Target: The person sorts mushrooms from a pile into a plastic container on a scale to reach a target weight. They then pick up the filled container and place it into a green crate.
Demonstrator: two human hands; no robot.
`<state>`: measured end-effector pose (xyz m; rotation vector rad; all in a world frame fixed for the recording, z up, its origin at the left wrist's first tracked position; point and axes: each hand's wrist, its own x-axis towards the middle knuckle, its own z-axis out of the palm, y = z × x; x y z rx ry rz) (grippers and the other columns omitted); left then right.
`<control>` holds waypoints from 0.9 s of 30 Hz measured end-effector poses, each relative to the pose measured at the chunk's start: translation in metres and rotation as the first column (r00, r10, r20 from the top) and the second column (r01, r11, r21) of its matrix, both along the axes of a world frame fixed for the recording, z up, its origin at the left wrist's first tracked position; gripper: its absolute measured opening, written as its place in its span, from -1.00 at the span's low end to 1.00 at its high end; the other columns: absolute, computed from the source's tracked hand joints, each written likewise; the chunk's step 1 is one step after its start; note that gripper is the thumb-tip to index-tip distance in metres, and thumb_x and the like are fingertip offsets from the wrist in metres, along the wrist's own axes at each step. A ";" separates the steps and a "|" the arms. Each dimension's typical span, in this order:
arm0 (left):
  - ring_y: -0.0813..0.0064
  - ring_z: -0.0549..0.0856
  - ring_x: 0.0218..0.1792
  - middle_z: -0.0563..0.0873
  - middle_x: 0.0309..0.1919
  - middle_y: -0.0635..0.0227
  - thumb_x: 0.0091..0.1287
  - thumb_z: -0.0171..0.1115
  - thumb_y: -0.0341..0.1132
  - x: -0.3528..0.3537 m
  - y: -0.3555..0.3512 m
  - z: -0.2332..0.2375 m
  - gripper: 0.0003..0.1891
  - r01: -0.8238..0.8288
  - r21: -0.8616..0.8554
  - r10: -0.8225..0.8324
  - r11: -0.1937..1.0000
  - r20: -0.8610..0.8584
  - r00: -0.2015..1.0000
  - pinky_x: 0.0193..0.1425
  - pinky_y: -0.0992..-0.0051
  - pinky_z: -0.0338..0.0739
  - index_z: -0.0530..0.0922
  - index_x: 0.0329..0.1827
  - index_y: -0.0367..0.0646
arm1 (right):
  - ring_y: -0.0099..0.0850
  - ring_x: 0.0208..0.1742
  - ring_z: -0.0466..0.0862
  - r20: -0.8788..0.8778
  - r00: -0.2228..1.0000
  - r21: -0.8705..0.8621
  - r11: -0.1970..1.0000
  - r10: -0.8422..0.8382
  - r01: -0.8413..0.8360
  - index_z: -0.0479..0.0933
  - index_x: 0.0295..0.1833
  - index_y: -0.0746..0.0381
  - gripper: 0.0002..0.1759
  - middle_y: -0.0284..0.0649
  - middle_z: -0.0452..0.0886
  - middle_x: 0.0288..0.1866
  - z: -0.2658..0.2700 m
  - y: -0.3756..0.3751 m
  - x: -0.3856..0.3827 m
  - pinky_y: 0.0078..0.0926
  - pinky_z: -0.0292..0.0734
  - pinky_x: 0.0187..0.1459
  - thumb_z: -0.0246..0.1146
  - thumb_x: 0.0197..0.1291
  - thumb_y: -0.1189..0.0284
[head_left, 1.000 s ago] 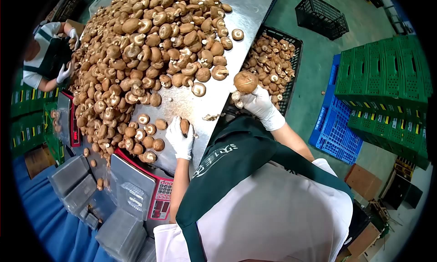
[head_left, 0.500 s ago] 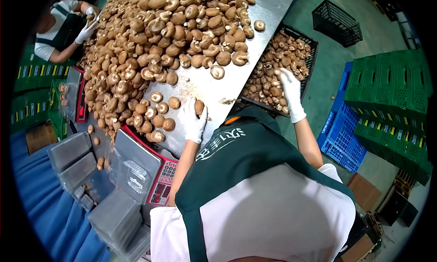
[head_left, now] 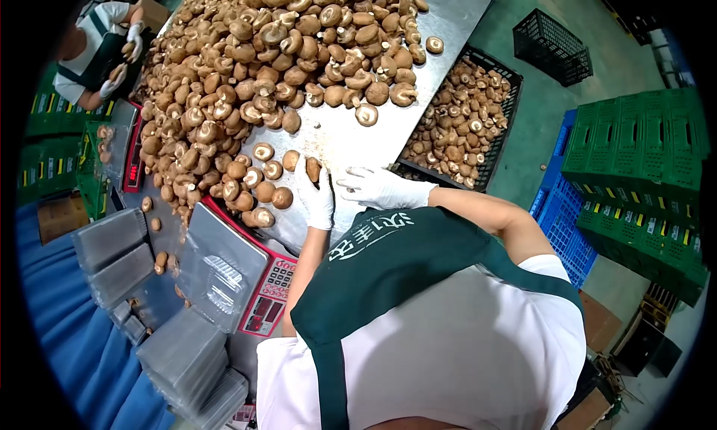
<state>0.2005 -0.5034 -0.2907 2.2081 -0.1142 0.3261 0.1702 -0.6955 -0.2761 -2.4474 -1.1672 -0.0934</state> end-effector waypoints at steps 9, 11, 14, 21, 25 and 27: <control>0.04 0.54 0.11 0.56 0.09 0.00 0.18 0.34 -0.35 0.001 0.002 -0.005 -0.47 0.052 0.077 -0.057 0.996 0.070 0.996 0.27 0.25 0.38 0.43 0.21 -0.28 | -0.18 -0.29 0.60 0.105 0.570 -0.155 0.552 -0.815 0.819 0.58 -0.26 0.21 -0.83 -0.14 0.56 -0.26 0.021 -0.136 -0.010 -0.20 0.52 -0.33 0.21 -0.04 0.47; 0.01 0.55 0.07 0.57 0.05 -0.01 0.15 0.34 -0.40 0.000 0.000 0.000 -0.48 0.064 0.072 -0.070 0.995 0.078 0.995 0.21 0.25 0.42 0.44 0.20 -0.26 | -0.13 0.08 0.59 0.281 0.384 -0.404 0.254 -0.879 0.879 0.65 -0.28 0.21 -0.78 0.03 0.51 0.23 0.001 -0.183 -0.023 -0.17 0.54 -0.01 0.27 -0.02 0.32; -0.01 0.55 0.07 0.58 0.04 0.02 0.08 0.30 -0.47 -0.003 0.004 -0.002 -0.46 0.139 0.086 -0.147 0.987 0.095 0.985 0.18 0.18 0.43 0.43 0.20 -0.22 | -0.08 0.12 0.58 -0.085 0.314 -0.429 0.319 -0.946 0.845 0.67 -0.05 0.12 -0.69 -0.01 0.57 0.16 0.003 -0.200 -0.001 -0.24 0.49 0.15 0.24 0.14 0.24; 0.10 0.55 0.05 0.55 0.12 0.10 0.00 0.41 -0.33 -0.042 0.027 0.034 -0.45 0.061 0.341 -0.054 0.938 -0.029 0.998 0.09 0.22 0.43 0.53 0.13 -0.13 | -0.11 -0.03 0.61 -0.297 0.836 0.023 0.872 -0.461 0.489 0.65 -0.12 0.24 -0.74 -0.15 0.66 -0.05 0.083 -0.056 0.076 -0.28 0.51 0.05 0.18 0.21 0.32; 0.12 0.51 0.16 0.52 0.17 0.13 0.04 0.42 -0.34 -0.052 0.044 0.054 -0.49 -0.059 0.248 0.039 0.967 0.085 0.996 0.23 0.22 0.36 0.53 0.13 -0.11 | -0.12 0.01 0.58 -0.299 0.941 0.037 0.983 -0.159 0.178 0.62 -0.07 0.23 -0.72 -0.14 0.61 0.07 0.073 0.021 0.106 -0.26 0.52 0.05 0.18 0.19 0.33; -0.01 0.46 0.19 0.48 0.18 0.03 0.09 0.36 -0.32 -0.042 0.053 0.065 -0.47 -0.262 0.263 0.225 0.929 0.163 0.961 0.29 0.12 0.32 0.48 0.18 -0.15 | -0.07 0.03 0.59 -0.283 0.956 0.039 0.995 -0.076 0.091 0.61 -0.01 0.25 -0.67 -0.04 0.57 0.17 0.076 0.055 0.129 -0.23 0.50 0.09 0.20 0.21 0.29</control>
